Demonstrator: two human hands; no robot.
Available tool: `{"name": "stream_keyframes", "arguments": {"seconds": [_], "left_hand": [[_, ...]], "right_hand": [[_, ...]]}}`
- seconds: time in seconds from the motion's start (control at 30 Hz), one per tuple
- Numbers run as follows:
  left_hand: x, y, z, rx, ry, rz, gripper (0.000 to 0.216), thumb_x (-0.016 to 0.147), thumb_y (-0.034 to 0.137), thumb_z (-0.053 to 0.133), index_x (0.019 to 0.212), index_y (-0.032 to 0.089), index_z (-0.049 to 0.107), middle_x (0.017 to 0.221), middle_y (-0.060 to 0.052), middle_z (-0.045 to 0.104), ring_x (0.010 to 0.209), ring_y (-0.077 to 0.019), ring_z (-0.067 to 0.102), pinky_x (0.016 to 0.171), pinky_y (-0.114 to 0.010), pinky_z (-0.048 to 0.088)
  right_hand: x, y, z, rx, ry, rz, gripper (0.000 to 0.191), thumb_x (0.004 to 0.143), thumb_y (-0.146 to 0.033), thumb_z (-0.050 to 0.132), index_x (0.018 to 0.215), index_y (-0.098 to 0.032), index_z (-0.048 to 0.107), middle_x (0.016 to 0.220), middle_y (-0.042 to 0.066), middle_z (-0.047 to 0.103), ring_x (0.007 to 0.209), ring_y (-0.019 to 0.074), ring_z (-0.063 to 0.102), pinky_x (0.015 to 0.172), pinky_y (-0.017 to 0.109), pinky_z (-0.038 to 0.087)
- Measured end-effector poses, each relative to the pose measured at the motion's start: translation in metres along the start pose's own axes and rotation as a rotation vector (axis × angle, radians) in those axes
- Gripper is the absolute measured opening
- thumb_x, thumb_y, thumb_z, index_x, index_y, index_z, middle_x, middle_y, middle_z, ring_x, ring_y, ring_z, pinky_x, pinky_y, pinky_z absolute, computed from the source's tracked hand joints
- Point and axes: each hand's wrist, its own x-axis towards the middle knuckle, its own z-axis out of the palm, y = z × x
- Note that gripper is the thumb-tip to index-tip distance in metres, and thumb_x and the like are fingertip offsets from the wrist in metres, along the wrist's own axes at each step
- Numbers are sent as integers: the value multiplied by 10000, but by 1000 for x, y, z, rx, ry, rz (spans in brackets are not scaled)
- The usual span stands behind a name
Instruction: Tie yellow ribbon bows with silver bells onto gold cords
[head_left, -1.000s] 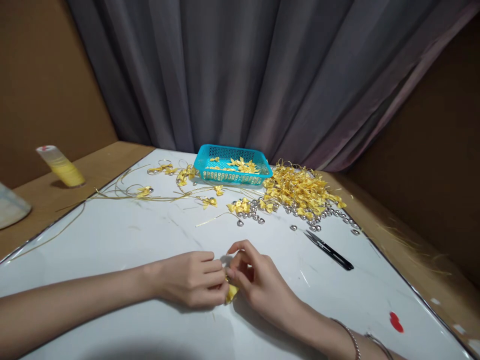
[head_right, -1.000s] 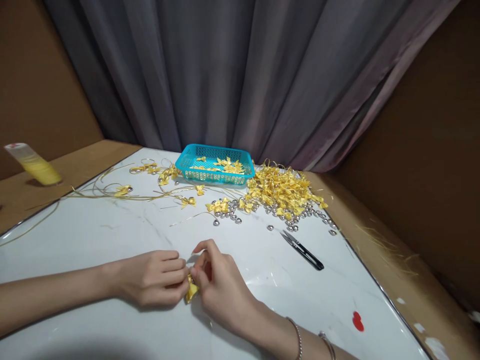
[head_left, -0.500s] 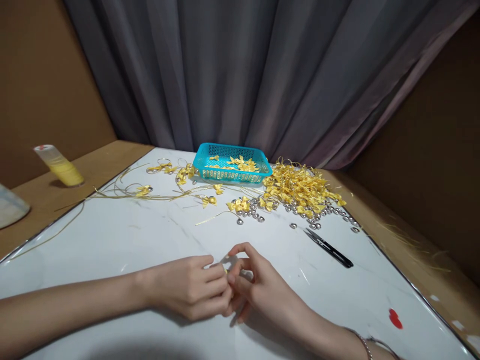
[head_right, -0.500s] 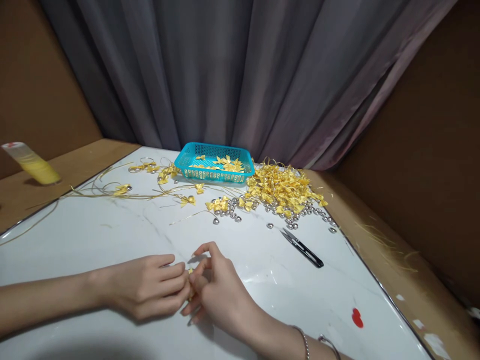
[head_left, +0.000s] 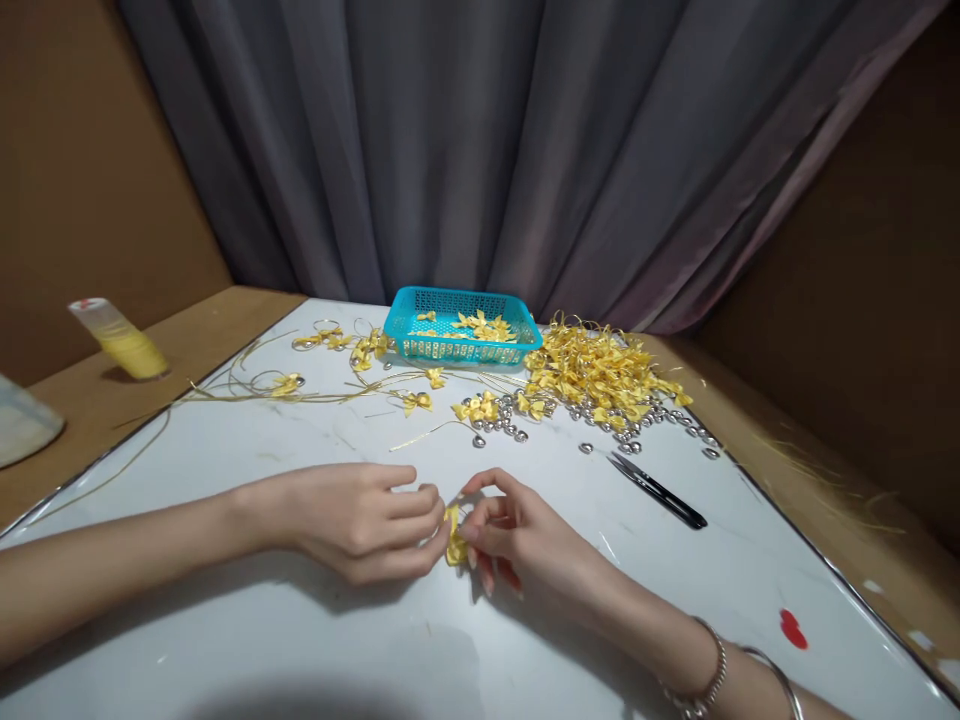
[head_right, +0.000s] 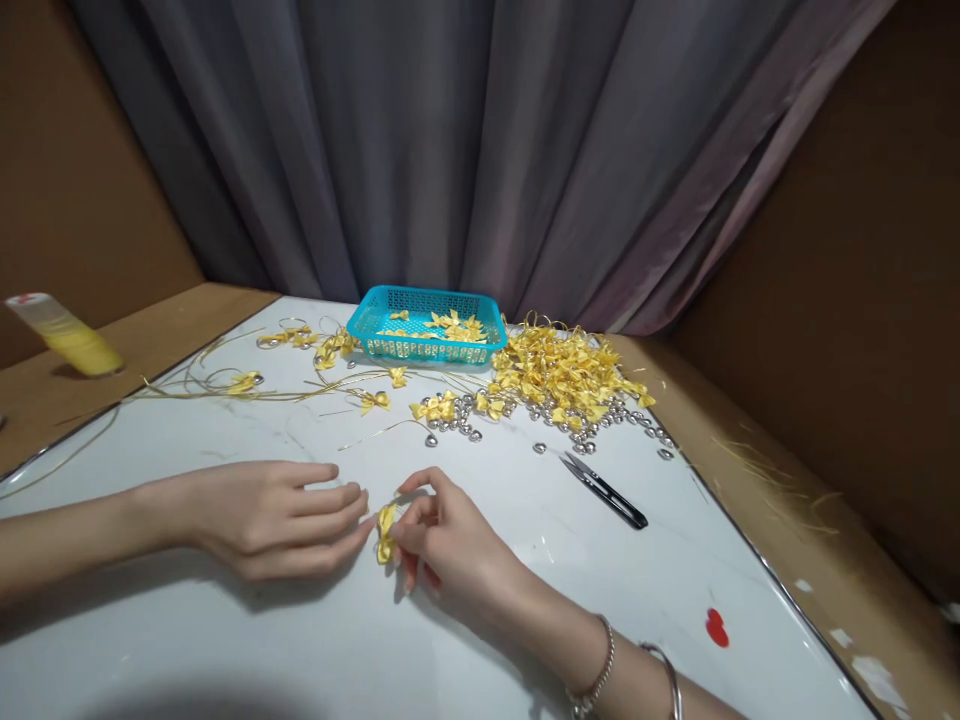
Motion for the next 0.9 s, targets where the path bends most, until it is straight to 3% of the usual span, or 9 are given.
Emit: {"name": "stream_keyframes", "arguments": {"seconds": [0.1, 0.27, 0.4, 0.57, 0.77, 0.9], "left_hand": [[0, -9, 13, 62, 16, 209, 171, 861, 167, 486, 946, 152, 633, 839, -83, 659, 802, -161, 605, 617, -247, 491], [11, -20, 25, 96, 43, 338, 182, 881, 198, 472, 914, 235, 647, 830, -43, 682, 770, -139, 618, 558, -220, 494], [18, -22, 23, 7, 119, 307, 154, 857, 169, 513, 851, 206, 662, 883, -54, 681, 788, -138, 617, 573, -218, 499], [16, -20, 24, -168, 44, 186, 178, 835, 158, 532, 901, 254, 666, 872, -28, 676, 771, -124, 621, 557, -197, 505], [12, -18, 29, 94, 121, 412, 179, 810, 128, 521, 813, 180, 692, 860, -65, 665, 722, -134, 602, 525, -220, 490], [10, -16, 34, -30, 153, 339, 228, 816, 109, 470, 803, 201, 679, 845, -54, 661, 715, -123, 595, 550, -214, 498]], "right_hand": [[4, -2, -4, 88, -33, 48, 267, 682, -104, 524, 912, -170, 407, 569, -39, 556, 361, 60, 463, 337, 183, 250], [8, 3, -8, 163, -90, 82, 285, 657, -72, 511, 911, -167, 426, 509, -48, 544, 344, 66, 443, 343, 191, 252], [7, 1, -8, 173, -56, 80, 283, 651, -55, 478, 906, -162, 420, 470, -61, 528, 330, 71, 431, 343, 192, 256], [6, 0, -7, 190, -47, 82, 282, 658, -56, 496, 914, -149, 424, 460, -60, 522, 343, 78, 435, 352, 195, 278], [7, 3, -8, 211, -39, 90, 258, 698, -89, 548, 915, -154, 424, 496, -50, 533, 358, 72, 438, 354, 190, 287], [7, 3, -8, 207, -40, 98, 254, 700, -87, 543, 912, -154, 421, 486, -48, 540, 344, 64, 412, 342, 186, 283]]}}
